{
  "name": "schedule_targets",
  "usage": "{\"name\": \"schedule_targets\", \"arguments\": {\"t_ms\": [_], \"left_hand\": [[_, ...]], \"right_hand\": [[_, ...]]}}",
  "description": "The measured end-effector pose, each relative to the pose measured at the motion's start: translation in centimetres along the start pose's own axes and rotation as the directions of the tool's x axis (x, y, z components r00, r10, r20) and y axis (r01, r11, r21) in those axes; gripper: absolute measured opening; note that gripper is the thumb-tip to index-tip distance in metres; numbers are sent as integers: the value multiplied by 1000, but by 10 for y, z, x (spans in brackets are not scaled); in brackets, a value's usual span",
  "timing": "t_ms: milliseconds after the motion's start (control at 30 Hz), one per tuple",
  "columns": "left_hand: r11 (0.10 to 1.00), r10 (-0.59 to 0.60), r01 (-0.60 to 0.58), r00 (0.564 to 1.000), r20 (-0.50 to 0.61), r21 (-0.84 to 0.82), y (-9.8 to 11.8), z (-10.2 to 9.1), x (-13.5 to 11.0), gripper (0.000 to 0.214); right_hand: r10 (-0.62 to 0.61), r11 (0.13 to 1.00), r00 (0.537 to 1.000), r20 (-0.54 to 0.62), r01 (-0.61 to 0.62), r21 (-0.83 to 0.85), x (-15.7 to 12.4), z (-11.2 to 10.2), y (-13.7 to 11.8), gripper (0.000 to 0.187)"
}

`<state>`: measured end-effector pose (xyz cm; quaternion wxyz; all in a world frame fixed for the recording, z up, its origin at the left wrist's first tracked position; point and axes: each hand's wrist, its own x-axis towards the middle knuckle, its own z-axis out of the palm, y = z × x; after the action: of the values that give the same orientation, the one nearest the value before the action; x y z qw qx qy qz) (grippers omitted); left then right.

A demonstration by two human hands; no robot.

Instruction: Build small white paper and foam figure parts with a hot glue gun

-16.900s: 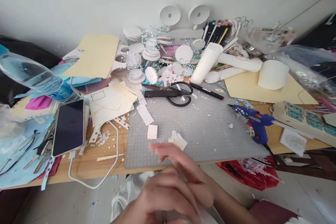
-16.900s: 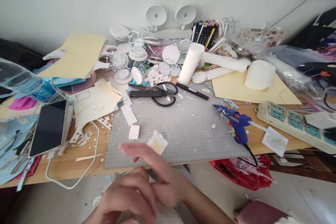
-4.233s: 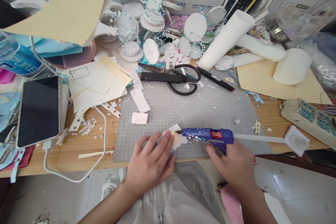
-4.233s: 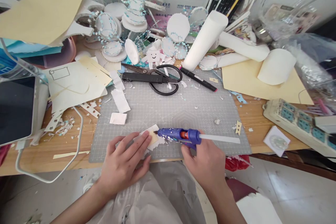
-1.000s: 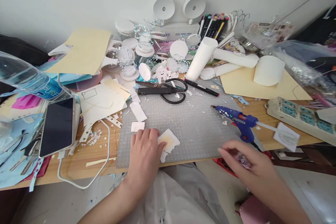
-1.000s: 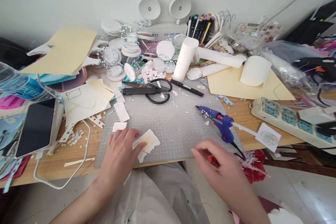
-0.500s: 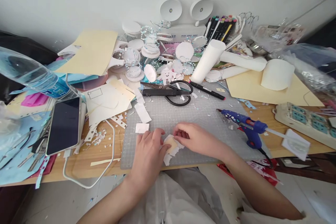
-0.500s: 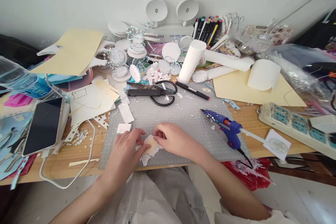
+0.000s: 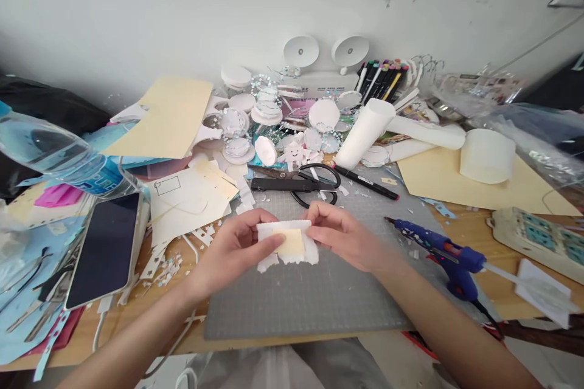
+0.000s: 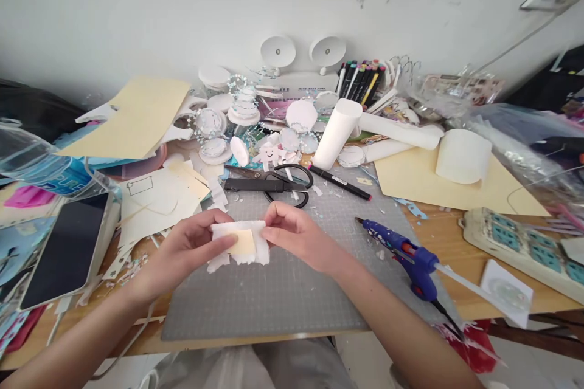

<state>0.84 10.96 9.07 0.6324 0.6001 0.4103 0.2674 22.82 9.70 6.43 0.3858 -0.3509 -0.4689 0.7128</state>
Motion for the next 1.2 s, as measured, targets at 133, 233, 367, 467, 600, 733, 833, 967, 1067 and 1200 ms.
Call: {"name": "schedule_targets", "arguments": {"t_ms": [133,233,367,467,600,733,833,967,1067,1200], "left_hand": [[988,-53,51,999,-9,-147,-11,0,7,24],[964,-115,123,992,48,-235,-19,2,6,24],[929,-147,160,987,64,-333,-26,4,5,24],[916,-160,171,985,60,-363,-29,6,6,25],[922,-157,164,986,48,-350,-35,6,7,22],[923,-164,165,986,34,-347,-40,4,7,22],[925,-167,164,986,18,-343,-42,4,7,23],[932,-152,145,988,4,-333,-42,4,7,21],[939,-145,138,989,-1,-316,-42,4,7,20],[947,-144,134,989,-15,-292,-41,4,7,20]], "right_hand": [[6,999,999,38,-8,47,2,-4,13,17],[32,998,998,63,-36,55,1,-3,20,19],[74,991,995,69,-81,105,1,0,24,18],[75,985,995,62,-84,153,1,0,27,17],[91,979,995,47,-98,181,2,0,29,18],[109,982,994,16,-110,153,2,1,27,20],[112,985,994,4,-111,130,1,1,25,20],[91,988,996,16,-92,124,0,0,26,23],[72,991,997,29,-75,115,0,0,27,22],[59,991,997,42,-63,115,2,0,30,18]]}}
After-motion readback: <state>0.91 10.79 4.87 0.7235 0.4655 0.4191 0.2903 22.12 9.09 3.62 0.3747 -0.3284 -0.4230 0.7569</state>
